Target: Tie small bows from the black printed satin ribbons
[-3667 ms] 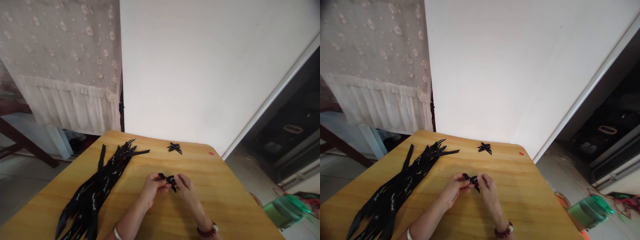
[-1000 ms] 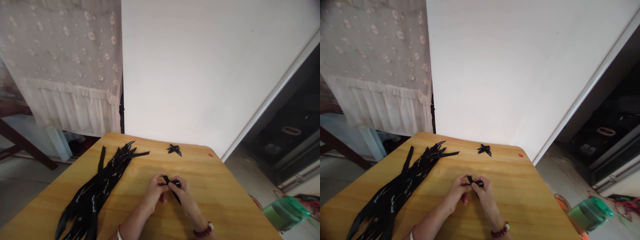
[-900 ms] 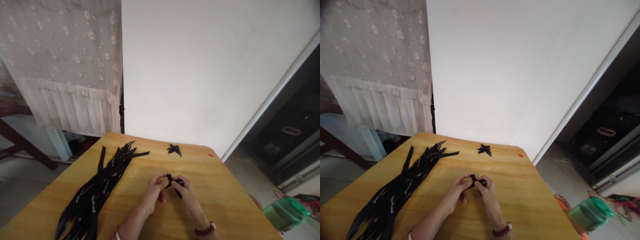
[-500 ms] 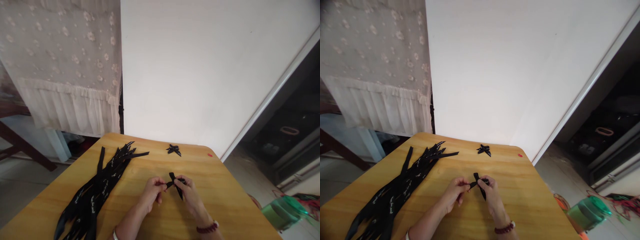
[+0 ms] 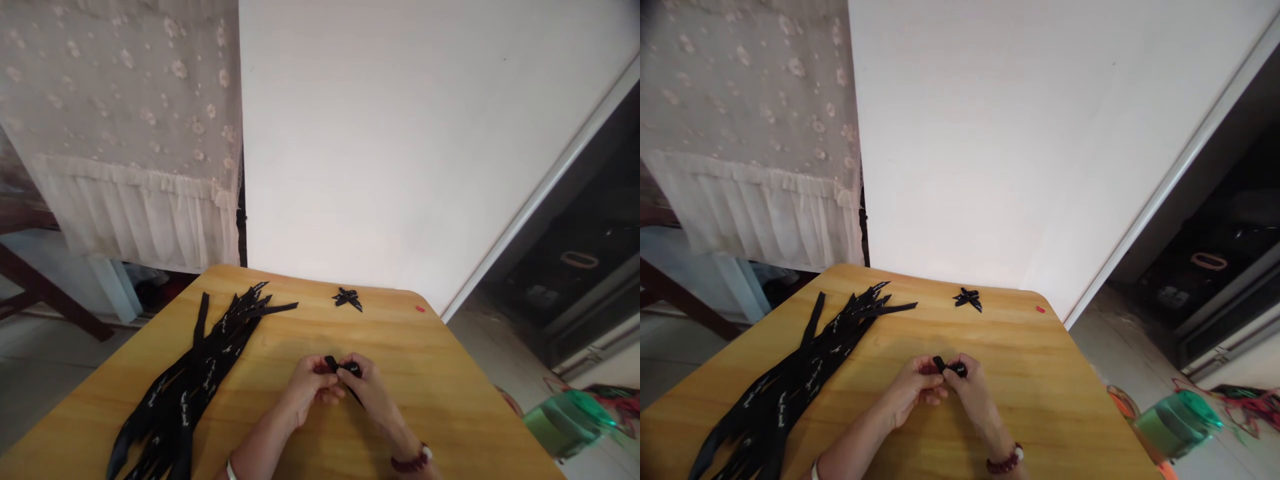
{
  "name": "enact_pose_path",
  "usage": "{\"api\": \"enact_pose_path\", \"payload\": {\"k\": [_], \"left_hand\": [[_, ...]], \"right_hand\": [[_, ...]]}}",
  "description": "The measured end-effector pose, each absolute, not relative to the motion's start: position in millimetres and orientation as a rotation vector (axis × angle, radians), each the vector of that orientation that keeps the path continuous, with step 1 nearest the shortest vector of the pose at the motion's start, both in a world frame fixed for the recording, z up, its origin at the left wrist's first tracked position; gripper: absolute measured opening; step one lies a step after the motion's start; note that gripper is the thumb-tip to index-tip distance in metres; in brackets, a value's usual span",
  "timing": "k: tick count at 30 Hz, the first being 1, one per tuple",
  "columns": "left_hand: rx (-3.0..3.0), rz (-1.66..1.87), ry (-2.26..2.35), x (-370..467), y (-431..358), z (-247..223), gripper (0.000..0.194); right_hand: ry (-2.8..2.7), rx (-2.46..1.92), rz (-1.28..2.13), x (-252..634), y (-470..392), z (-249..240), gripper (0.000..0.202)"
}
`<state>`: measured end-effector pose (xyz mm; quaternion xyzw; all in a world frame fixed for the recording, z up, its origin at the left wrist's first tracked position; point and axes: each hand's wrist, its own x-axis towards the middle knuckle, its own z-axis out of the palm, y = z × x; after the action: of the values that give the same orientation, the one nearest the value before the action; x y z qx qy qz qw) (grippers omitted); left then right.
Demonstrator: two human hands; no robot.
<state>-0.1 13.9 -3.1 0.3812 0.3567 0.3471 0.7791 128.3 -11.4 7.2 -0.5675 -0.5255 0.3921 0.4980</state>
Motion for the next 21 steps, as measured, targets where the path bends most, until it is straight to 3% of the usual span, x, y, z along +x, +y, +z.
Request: {"api": "enact_pose_path", "payload": {"k": [13, 21], "left_hand": [[0.704, 0.851, 0.789, 3, 14, -5, 0.024], [0.800, 0.849, 0.818, 5, 14, -7, 0.019]], "right_hand": [[-0.852, -1.408, 1.061, 132, -18, -1, 0.036], [-1.208, -1.332, 1.020, 124, -16, 9, 0.027]]}}
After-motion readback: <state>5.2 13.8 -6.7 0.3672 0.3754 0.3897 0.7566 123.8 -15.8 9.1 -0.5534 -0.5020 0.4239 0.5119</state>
